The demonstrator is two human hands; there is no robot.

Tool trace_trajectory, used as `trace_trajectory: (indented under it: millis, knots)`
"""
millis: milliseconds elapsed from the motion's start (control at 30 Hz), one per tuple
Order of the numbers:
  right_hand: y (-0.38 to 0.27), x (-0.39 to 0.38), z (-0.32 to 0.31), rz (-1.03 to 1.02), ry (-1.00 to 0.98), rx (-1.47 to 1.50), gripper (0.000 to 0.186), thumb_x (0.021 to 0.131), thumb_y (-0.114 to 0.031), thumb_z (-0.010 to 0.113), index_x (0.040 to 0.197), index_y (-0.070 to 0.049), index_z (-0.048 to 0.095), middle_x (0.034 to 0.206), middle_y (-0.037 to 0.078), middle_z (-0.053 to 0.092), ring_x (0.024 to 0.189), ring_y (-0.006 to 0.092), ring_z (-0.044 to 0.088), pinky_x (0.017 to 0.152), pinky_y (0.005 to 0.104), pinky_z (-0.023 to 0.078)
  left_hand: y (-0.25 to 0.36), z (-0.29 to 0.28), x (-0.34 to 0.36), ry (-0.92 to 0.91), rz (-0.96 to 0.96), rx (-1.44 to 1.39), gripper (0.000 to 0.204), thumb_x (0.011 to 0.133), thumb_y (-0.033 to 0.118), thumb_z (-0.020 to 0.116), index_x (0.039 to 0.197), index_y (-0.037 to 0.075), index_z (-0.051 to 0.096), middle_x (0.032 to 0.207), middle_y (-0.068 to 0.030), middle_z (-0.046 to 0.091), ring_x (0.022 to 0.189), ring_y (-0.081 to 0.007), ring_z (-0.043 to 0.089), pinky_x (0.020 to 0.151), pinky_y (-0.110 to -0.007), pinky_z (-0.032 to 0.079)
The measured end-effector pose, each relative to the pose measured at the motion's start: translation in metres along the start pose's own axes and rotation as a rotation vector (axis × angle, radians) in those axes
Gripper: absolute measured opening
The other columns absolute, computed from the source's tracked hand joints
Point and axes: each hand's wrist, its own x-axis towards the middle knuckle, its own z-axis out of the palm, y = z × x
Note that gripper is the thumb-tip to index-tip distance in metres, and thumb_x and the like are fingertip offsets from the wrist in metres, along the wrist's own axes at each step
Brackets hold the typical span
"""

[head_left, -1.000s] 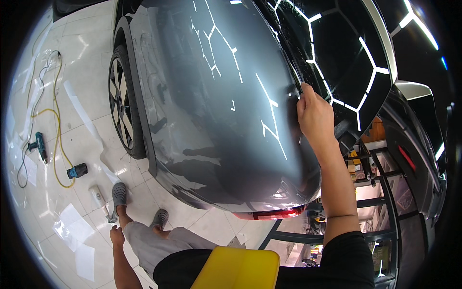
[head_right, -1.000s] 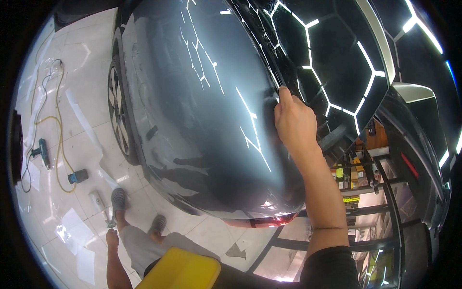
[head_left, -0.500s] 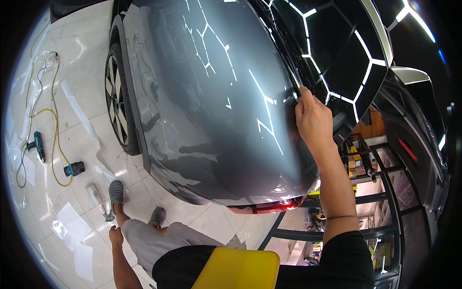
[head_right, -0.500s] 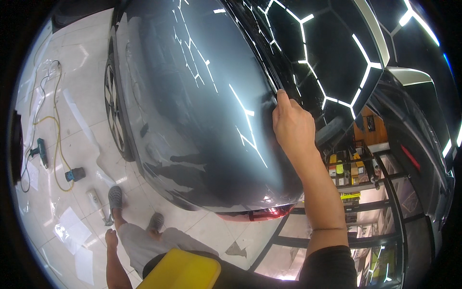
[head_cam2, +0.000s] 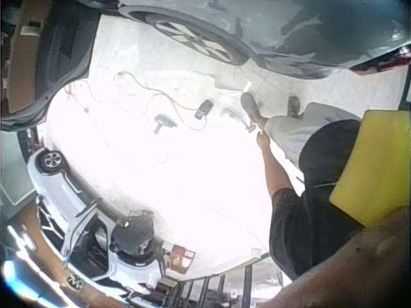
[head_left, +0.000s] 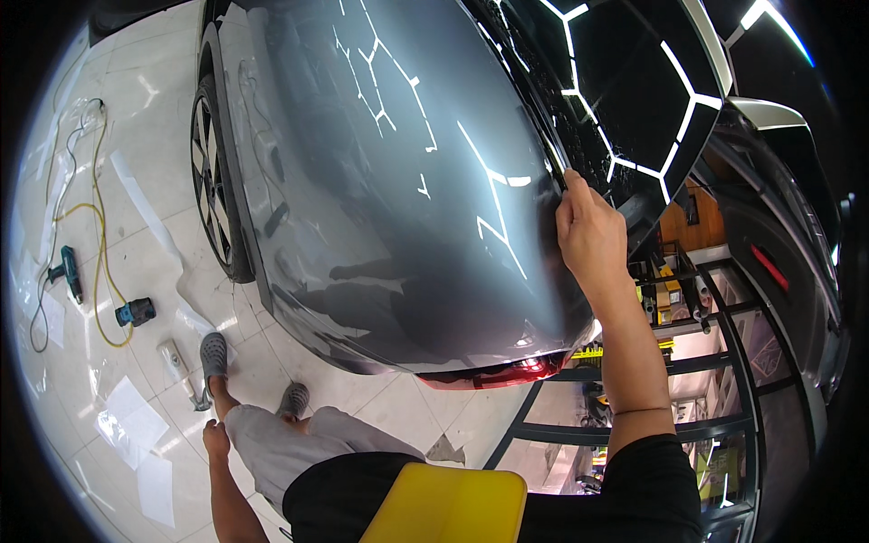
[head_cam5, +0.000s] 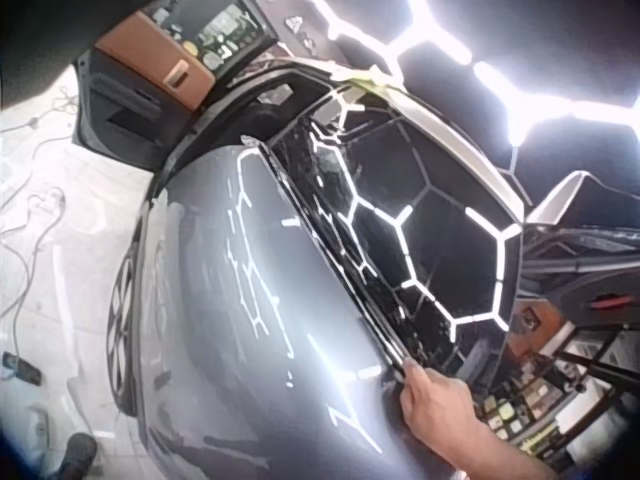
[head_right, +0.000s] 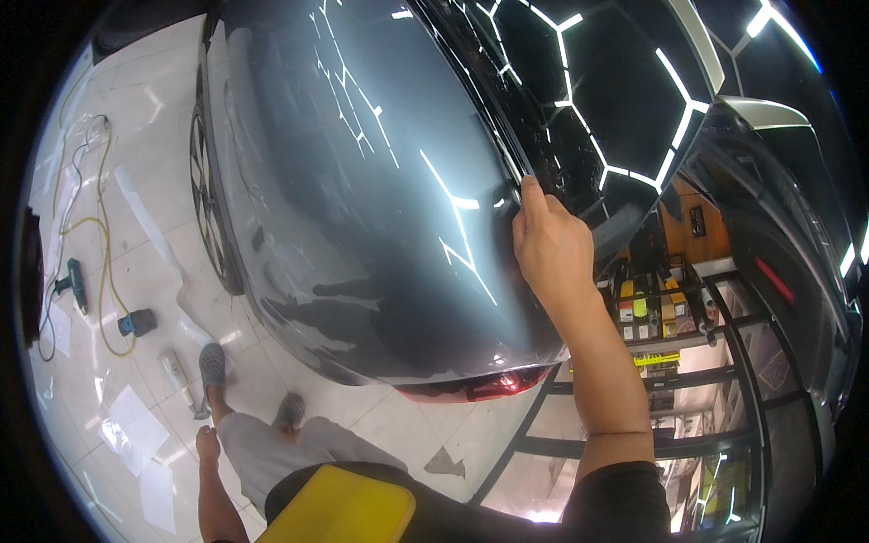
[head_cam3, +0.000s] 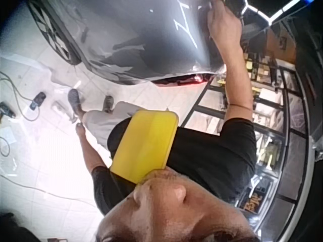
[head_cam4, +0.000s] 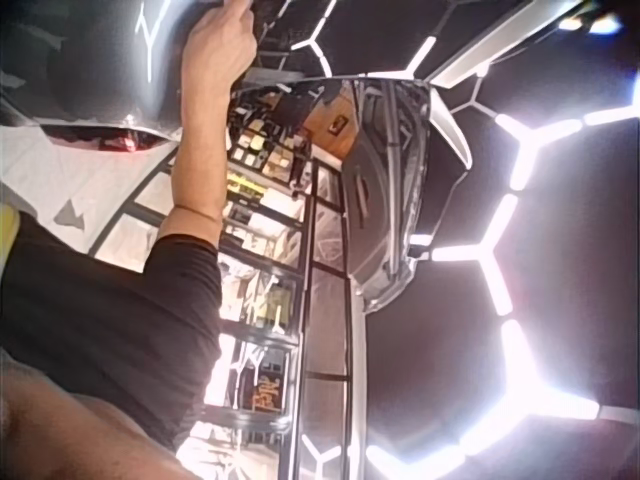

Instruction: The person applies a protective film to the rear bumper of a car. They use a yellow squeegee to smooth the film and a yellow cloth to wipe the surface, then use a knife to trim the excess film along the edges.

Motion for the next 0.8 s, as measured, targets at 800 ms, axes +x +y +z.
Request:
trace_trajectory:
  millis: [800]
  knots:
    - [0.017,-0.064,-0.018,0.064,-0.069,0.013,0.03,0.09,-0.002,0.061,0.12,0.0,0.06,0.088,0.021,0.069,0.071,0.0374,0.069,0.062,0.0422,0.056,-0.005,0.014,-0.022,-0.134,-0.005,0.16,0.046,0.088,0.021,0.056,0.122,-0.009,0.061,0.108,-0.0309,0.068,0.103,-0.0422,0.067,0.089,-0.045,0.052]
